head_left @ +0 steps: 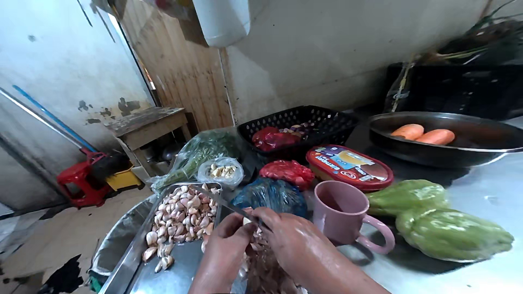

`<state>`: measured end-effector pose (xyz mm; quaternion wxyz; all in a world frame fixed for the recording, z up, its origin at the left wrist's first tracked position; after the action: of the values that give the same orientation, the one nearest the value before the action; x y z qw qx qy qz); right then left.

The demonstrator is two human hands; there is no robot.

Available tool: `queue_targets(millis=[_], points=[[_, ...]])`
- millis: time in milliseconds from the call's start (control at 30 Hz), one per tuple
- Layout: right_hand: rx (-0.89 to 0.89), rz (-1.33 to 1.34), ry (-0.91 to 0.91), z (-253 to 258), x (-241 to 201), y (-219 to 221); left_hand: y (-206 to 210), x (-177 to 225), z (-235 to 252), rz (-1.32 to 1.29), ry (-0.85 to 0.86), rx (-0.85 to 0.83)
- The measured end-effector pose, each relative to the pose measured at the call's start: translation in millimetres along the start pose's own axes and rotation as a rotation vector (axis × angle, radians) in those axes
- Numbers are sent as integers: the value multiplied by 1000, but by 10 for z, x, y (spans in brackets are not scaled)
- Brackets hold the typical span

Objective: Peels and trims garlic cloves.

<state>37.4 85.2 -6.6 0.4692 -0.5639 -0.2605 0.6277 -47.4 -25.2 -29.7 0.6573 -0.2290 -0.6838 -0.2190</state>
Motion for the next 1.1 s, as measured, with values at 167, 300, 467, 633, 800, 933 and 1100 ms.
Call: queue_targets(millis=[167, 300, 467, 633, 800, 933, 1100], points=[[-29, 6, -6, -15, -60, 26, 12, -36, -26, 17, -40, -40], [4, -2, -8, -10, -28, 44, -5, -20, -19, 47, -6, -49], [-69, 33, 17, 6, -34, 13, -11, 14, 9, 2, 0, -54], [-90, 25, 25, -4, -57, 15, -11, -39, 7, 45, -32, -135], [-115, 67, 57, 13, -15, 18, -52, -105, 26, 149, 35, -190], [-186, 133, 86, 7, -11, -20, -53, -58, 37, 6, 30, -137], [-182, 174, 156, 28, 40, -93, -26, 5, 22, -114, 96, -68]])
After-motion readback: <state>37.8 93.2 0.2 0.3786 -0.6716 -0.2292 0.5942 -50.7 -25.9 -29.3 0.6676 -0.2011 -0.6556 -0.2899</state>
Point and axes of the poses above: each hand's wrist, its own z-axis towards the middle knuckle, its own y-axis out of the palm, x = y × z, the point moved 5 cm from there along z, towards the middle knuckle
